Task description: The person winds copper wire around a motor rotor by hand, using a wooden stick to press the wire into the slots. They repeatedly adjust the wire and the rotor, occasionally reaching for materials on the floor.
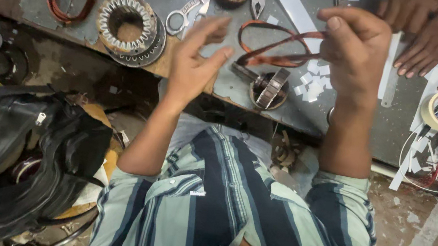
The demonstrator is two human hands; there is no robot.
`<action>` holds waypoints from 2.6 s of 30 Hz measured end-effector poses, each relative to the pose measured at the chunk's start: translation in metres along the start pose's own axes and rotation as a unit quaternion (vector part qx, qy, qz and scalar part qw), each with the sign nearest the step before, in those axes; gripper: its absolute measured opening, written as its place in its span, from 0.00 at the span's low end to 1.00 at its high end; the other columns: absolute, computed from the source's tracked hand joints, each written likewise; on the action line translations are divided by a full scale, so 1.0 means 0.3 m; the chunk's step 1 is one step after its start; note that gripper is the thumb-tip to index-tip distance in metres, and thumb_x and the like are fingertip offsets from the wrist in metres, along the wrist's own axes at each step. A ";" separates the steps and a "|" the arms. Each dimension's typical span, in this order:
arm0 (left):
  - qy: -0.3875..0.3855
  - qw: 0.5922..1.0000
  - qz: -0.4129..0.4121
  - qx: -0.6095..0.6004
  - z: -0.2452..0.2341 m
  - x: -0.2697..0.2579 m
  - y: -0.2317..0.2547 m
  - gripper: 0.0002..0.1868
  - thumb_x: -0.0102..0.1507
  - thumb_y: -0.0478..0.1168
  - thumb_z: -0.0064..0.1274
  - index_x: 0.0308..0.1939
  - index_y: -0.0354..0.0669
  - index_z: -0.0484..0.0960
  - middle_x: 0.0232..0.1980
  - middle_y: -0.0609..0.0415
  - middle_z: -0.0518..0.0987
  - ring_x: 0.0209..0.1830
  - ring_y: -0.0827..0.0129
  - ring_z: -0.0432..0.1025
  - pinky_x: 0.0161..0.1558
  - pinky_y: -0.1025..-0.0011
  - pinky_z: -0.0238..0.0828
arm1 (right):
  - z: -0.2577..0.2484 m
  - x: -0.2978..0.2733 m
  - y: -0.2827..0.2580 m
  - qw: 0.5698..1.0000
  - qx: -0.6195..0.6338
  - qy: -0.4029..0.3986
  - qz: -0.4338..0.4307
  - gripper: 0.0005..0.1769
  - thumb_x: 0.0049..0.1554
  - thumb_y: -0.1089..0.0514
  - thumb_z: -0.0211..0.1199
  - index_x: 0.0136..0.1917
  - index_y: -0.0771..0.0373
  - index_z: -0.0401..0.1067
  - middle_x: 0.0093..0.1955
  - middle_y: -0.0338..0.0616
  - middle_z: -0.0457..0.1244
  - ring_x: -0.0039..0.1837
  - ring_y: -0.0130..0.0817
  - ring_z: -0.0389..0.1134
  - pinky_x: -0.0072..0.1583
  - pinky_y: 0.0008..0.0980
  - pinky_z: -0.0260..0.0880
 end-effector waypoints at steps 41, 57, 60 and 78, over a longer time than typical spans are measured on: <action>-0.170 0.966 0.139 0.135 0.175 -0.159 -0.016 0.12 0.60 0.31 0.62 0.48 0.42 0.85 0.49 0.55 0.80 0.49 0.62 0.76 0.47 0.66 0.77 | 0.143 -0.429 0.072 0.799 -0.561 -0.035 -0.215 0.12 0.54 0.68 0.79 0.47 0.61 0.78 0.47 0.44 0.64 0.48 0.42 0.66 0.48 0.38 0.64; -0.152 0.982 0.087 0.064 0.184 -0.152 -0.082 0.09 0.61 0.36 0.66 0.45 0.43 0.88 0.48 0.55 0.81 0.49 0.61 0.77 0.50 0.65 0.77 | 0.140 -0.425 0.082 0.781 -0.579 -0.042 -0.229 0.12 0.54 0.61 0.81 0.51 0.58 0.82 0.45 0.40 0.64 0.46 0.37 0.63 0.48 0.36 0.61; -0.150 0.980 0.091 0.093 0.184 -0.141 -0.075 0.07 0.63 0.35 0.67 0.44 0.40 0.88 0.47 0.54 0.81 0.47 0.61 0.77 0.49 0.65 0.76 | 0.131 -0.409 0.055 0.746 -0.615 -0.073 -0.245 0.07 0.59 0.56 0.78 0.49 0.56 0.82 0.43 0.36 0.64 0.46 0.34 0.63 0.50 0.37 0.62; -0.372 0.918 0.124 0.058 0.352 0.106 0.073 0.39 0.57 0.37 0.59 0.74 0.44 0.70 0.55 0.48 0.81 0.56 0.54 0.72 0.65 0.56 0.69 | 0.168 -0.338 -0.174 0.632 -0.664 -0.221 -0.333 0.15 0.57 0.50 0.77 0.46 0.61 0.76 0.39 0.40 0.59 0.48 0.40 0.65 0.59 0.40 0.71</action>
Point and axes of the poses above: each hand's wrist, its own x-axis towards the middle knuckle, its own z-axis out of the palm, y = z × x, the point moved 7 cm from there along x, towards the middle knuckle
